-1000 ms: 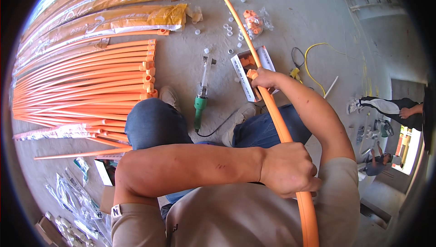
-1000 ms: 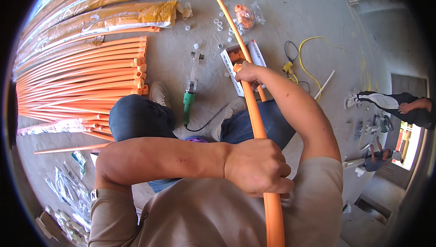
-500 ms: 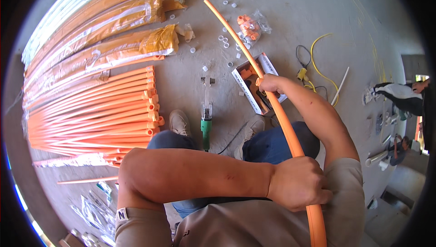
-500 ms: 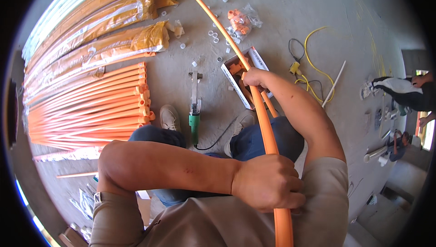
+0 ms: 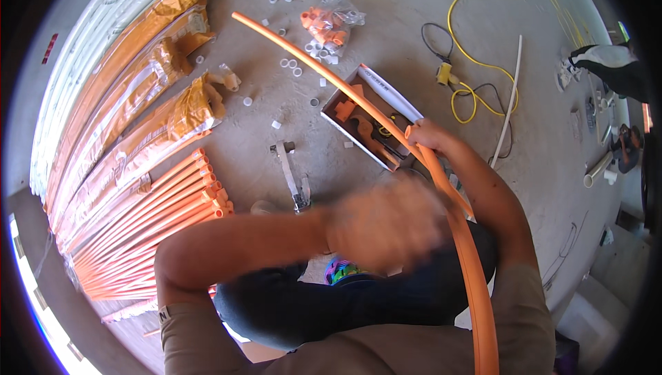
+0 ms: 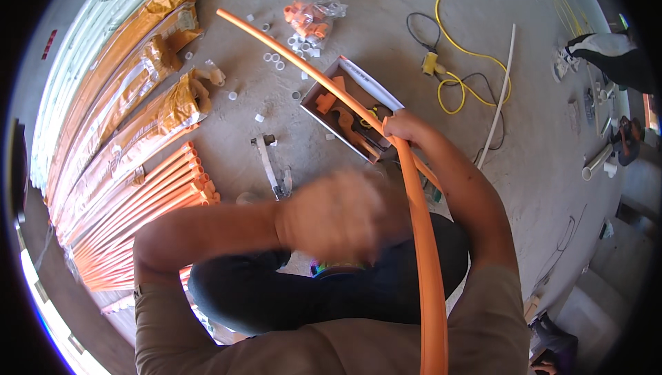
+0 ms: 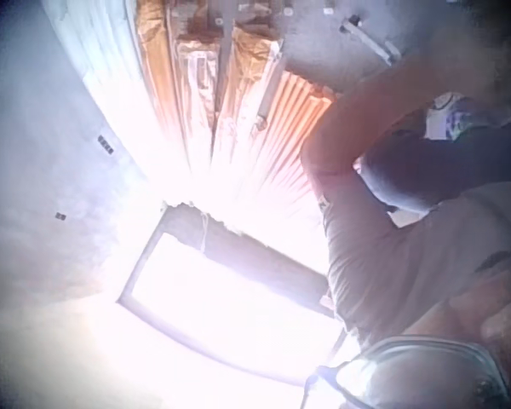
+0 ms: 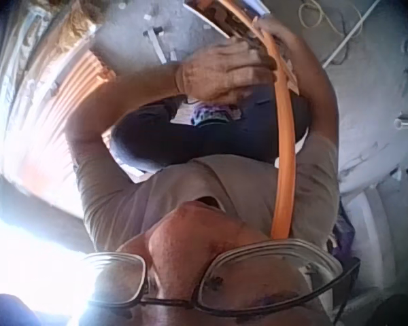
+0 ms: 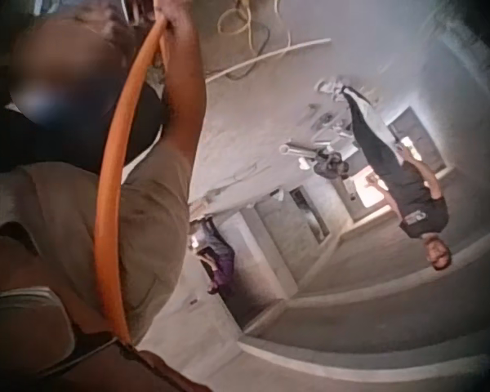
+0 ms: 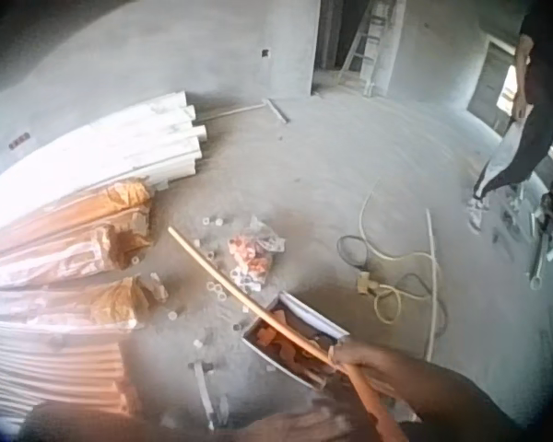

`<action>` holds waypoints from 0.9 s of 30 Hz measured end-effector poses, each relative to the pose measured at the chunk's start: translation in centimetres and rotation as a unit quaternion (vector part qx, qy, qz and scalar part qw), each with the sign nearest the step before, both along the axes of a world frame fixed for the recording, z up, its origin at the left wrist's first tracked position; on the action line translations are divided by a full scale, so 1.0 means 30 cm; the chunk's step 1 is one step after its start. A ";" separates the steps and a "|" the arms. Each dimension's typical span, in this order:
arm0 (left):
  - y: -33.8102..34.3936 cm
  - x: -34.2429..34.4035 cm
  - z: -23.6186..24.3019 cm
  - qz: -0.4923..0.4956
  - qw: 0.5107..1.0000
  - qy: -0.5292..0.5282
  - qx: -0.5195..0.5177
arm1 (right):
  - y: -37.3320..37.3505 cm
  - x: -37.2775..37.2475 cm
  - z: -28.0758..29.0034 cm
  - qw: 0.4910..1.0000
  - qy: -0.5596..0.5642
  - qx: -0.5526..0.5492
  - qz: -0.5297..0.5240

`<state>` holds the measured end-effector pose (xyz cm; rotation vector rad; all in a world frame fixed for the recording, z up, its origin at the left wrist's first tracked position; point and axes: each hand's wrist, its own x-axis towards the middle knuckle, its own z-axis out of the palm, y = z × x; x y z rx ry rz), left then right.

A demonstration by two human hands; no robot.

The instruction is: The person measures an orange pipe with a tape measure, cuts it using a pipe cutter, and then joins it to another pipe segment using a T-junction connector and a heating tool.

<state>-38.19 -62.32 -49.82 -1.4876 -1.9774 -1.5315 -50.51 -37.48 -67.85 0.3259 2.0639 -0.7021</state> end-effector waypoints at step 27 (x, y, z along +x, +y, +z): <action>-0.522 -0.387 -0.265 0.244 0.750 0.057 -0.612 | 0.490 0.103 0.193 0.988 0.055 -0.054 -0.136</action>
